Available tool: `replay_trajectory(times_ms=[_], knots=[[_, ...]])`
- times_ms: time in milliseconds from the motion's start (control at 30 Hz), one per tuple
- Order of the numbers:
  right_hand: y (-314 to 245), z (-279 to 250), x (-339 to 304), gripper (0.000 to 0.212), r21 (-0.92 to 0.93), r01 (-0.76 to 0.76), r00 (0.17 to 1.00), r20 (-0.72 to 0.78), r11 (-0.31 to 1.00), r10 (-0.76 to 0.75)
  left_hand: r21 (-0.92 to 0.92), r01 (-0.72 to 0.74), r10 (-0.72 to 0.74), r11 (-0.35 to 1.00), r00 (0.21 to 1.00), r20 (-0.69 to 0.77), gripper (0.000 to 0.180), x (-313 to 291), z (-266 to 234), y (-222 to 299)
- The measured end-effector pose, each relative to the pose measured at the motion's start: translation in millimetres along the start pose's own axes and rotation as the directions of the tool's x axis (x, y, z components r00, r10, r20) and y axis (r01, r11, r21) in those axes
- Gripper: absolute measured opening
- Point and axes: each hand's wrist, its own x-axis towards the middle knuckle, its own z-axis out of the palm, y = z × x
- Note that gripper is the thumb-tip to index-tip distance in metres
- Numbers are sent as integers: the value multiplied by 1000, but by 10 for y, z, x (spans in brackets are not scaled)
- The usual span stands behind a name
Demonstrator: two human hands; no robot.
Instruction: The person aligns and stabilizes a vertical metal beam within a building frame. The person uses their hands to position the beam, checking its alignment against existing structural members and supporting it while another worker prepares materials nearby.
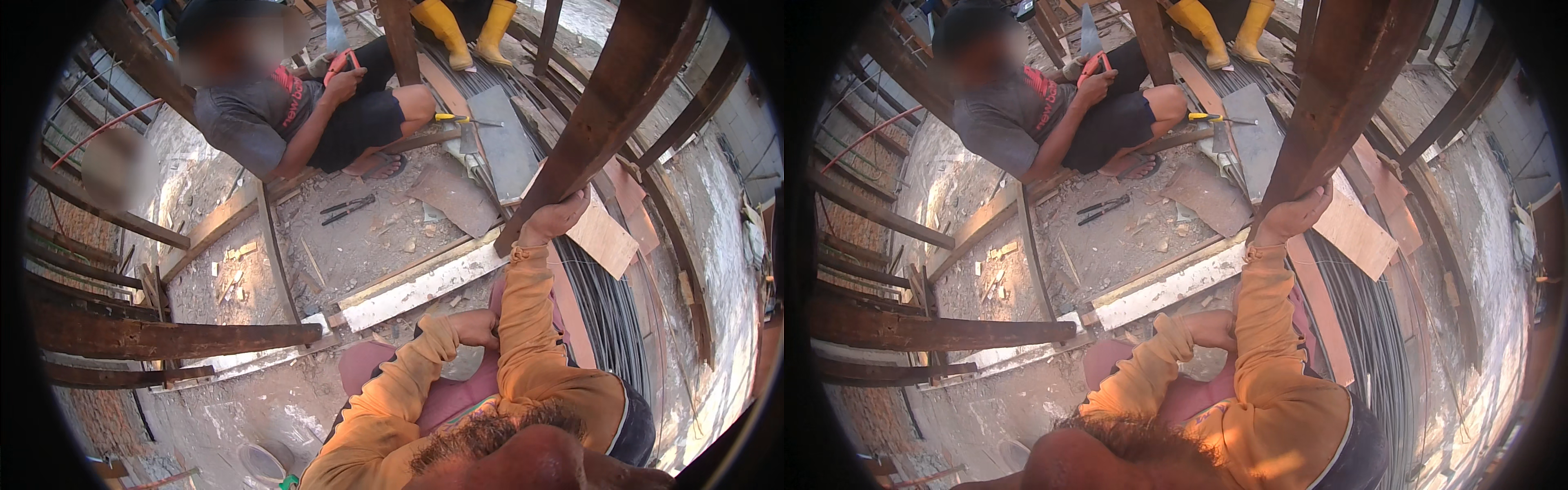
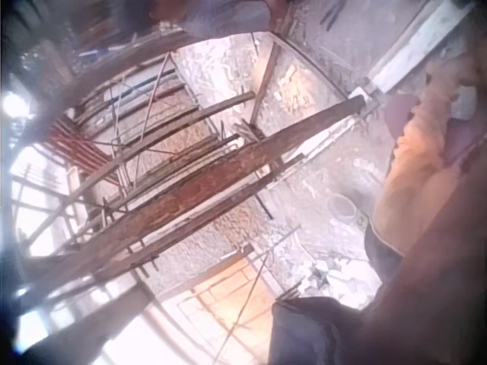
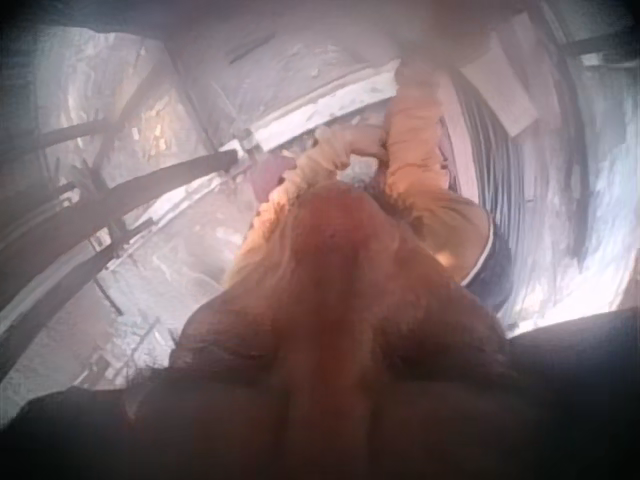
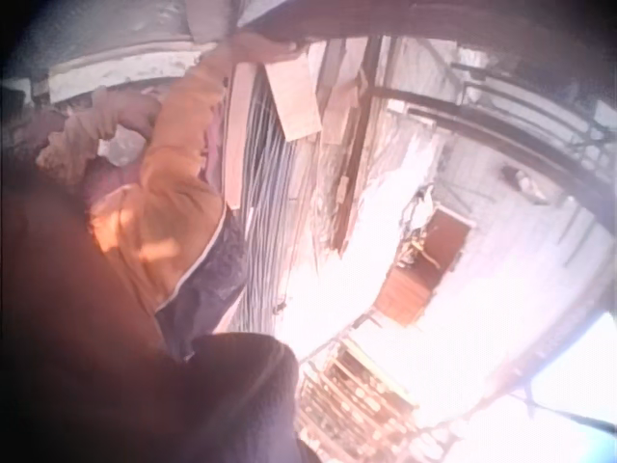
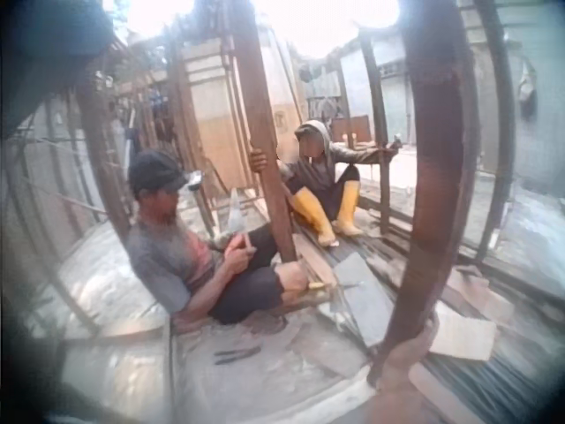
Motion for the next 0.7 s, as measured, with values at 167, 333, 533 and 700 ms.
replay_trajectory(times_ms=[167,333,533,700], knots=[[401,-117,283,41,-233,383,921,22,894,-389,112,44,-39,993,998,-41,39,99,-34,110],[334,-98,173,49,-505,570,801,168,648,-574,221,-1,36,975,988,-152,36,25,-1,79],[296,-80,199,54,-533,559,810,187,635,-555,284,29,30,959,979,-200,34,27,-33,23],[310,-86,230,53,-557,617,757,227,556,-613,435,122,13,892,956,-294,32,77,-39,-126]])
